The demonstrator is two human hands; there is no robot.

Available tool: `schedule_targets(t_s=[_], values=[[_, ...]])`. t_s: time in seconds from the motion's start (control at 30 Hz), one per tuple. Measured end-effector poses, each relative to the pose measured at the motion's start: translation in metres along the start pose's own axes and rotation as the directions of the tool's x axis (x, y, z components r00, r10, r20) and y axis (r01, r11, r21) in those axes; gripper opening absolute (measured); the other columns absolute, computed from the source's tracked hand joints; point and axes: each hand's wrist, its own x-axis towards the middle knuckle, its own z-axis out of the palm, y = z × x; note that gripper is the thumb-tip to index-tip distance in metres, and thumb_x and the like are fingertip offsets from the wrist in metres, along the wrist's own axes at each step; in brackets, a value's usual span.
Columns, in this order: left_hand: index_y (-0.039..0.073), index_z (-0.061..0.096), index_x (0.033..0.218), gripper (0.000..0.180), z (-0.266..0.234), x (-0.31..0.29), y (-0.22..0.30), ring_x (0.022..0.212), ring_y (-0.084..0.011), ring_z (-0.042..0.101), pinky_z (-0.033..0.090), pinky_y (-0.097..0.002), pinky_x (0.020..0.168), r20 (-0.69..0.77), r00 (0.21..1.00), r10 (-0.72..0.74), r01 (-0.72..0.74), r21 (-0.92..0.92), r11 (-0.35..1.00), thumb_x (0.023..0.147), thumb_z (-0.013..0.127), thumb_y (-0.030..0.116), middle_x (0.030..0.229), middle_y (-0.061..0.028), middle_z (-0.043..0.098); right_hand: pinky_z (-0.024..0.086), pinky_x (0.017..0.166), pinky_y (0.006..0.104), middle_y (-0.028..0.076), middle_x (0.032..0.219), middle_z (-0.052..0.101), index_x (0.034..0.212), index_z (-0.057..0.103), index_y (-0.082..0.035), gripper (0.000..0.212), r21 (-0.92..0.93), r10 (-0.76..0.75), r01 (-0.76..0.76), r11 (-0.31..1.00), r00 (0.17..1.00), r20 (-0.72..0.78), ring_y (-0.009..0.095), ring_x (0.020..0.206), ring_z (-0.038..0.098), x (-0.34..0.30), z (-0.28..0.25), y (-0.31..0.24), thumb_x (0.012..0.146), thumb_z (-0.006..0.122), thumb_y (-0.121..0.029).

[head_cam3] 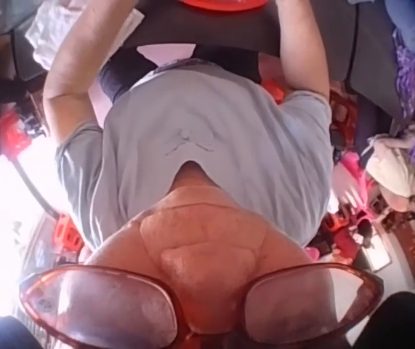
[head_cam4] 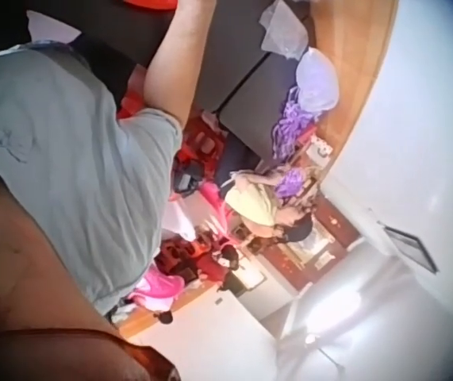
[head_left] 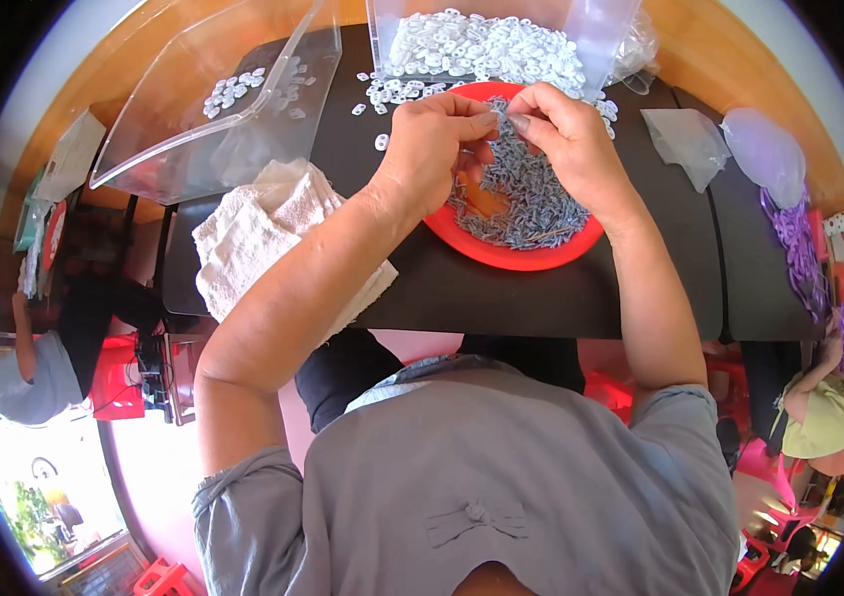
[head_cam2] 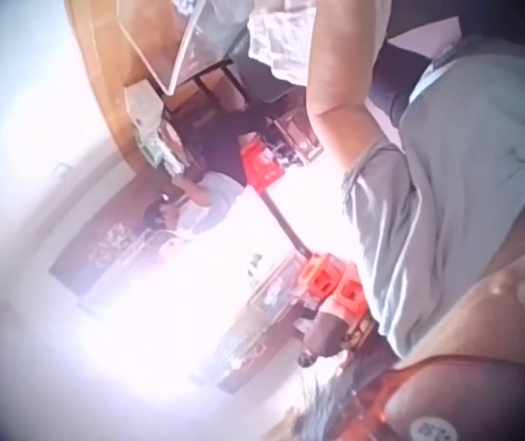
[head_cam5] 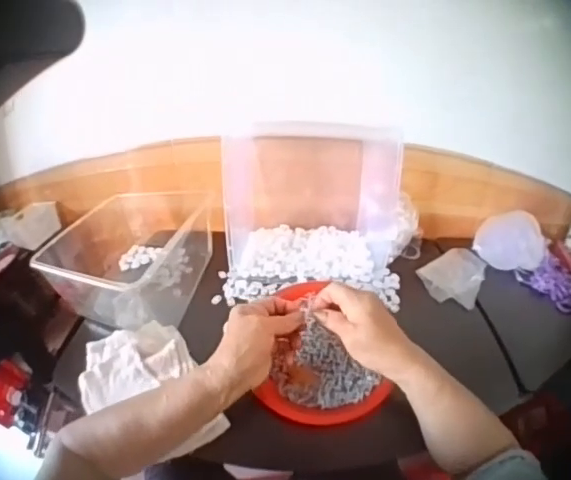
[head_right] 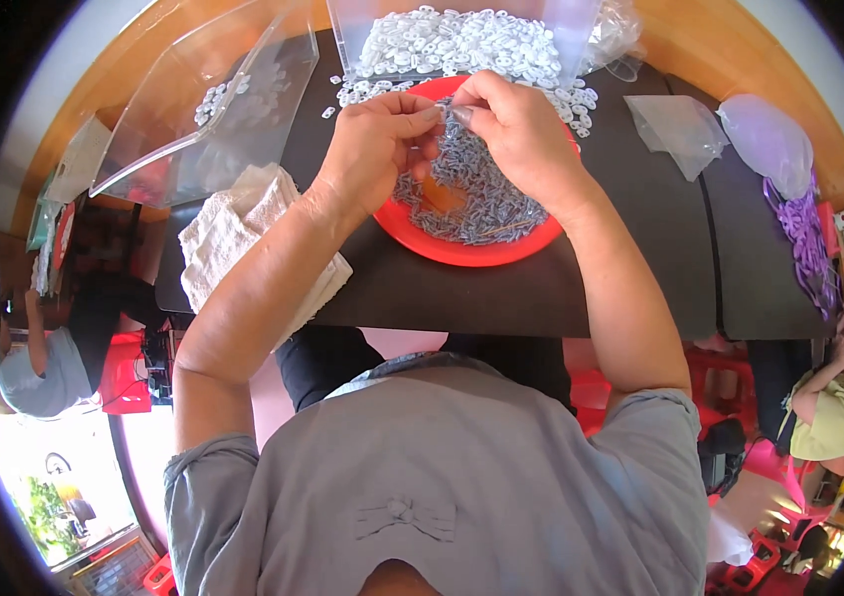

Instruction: The recorder is manually assembling small white plastic buckles with metallic rings at a workbench.

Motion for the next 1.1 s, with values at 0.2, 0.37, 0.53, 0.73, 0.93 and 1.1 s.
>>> schedule_targets(t_s=[0.2,0.37,0.53,0.73,0.93,1.1], values=[[-0.004,0.061,0.096,0.011,0.0,-0.001,-0.002,0.063,-0.0137,0.058,0.046,-0.0256,0.05,0.048,0.998,0.034,-0.036,0.038,0.999,0.091,0.06,0.007,0.08,-0.0074,0.062,0.044,0.064,0.0248,0.001,0.081,0.059,0.095,0.056,-0.002,0.005,-0.118,-0.116,0.11,0.987,0.992,-0.046,0.009,0.071,0.052,0.0,0.004,-0.002,0.092,0.055,-0.005],[-0.003,0.061,0.096,0.011,-0.005,-0.003,0.0,0.063,-0.0136,0.059,0.047,-0.0258,0.049,0.08,0.995,0.059,-0.063,0.041,0.997,0.091,0.061,0.006,0.08,-0.0073,0.063,0.044,0.065,0.0249,0.002,0.08,0.059,0.096,0.057,-0.001,0.005,-0.087,-0.128,0.121,0.989,0.989,-0.069,0.01,0.071,0.052,0.0,0.007,-0.002,0.093,0.056,-0.005],[-0.004,0.06,0.091,0.011,-0.007,-0.003,-0.002,0.056,-0.013,0.058,0.046,-0.025,0.042,0.006,0.998,0.069,-0.069,-0.04,0.997,0.087,0.065,0.005,0.076,-0.0075,0.062,0.046,0.068,0.0254,0.003,0.082,0.06,0.097,0.057,0.0,0.006,-0.16,-0.168,0.153,0.975,0.982,-0.088,0.011,0.075,0.055,-0.001,0.009,-0.002,0.093,0.055,-0.005],[-0.004,0.061,0.09,0.01,-0.006,-0.005,-0.004,0.056,-0.0123,0.057,0.046,-0.0246,0.041,0.008,0.994,0.106,-0.106,-0.001,0.994,0.087,0.065,0.005,0.075,-0.0071,0.061,0.047,0.071,0.0262,0.005,0.084,0.062,0.097,0.056,0.0,0.007,-0.205,-0.181,0.162,0.965,0.98,-0.077,0.012,0.078,0.057,-0.002,0.013,-0.007,0.092,0.055,-0.004],[-0.004,0.06,0.091,0.01,-0.005,-0.007,-0.003,0.056,-0.0126,0.058,0.046,-0.0249,0.041,-0.005,0.995,0.096,-0.096,-0.015,0.995,0.087,0.065,0.005,0.075,-0.0072,0.061,0.047,0.069,0.0257,0.005,0.083,0.062,0.097,0.056,0.001,0.006,-0.221,-0.216,0.192,0.956,0.972,-0.09,0.011,0.076,0.057,-0.002,0.013,-0.009,0.091,0.056,-0.001],[-0.003,0.06,0.091,0.01,-0.009,-0.005,-0.005,0.057,-0.0134,0.058,0.047,-0.0259,0.042,0.004,0.998,0.068,-0.068,-0.069,0.995,0.087,0.064,0.005,0.076,-0.0076,0.061,0.047,0.068,0.0256,0.005,0.082,0.062,0.096,0.056,0.0,0.006,-0.214,-0.243,0.214,0.953,0.963,-0.117,0.011,0.075,0.057,-0.002,0.014,-0.008,0.091,0.057,-0.001]])
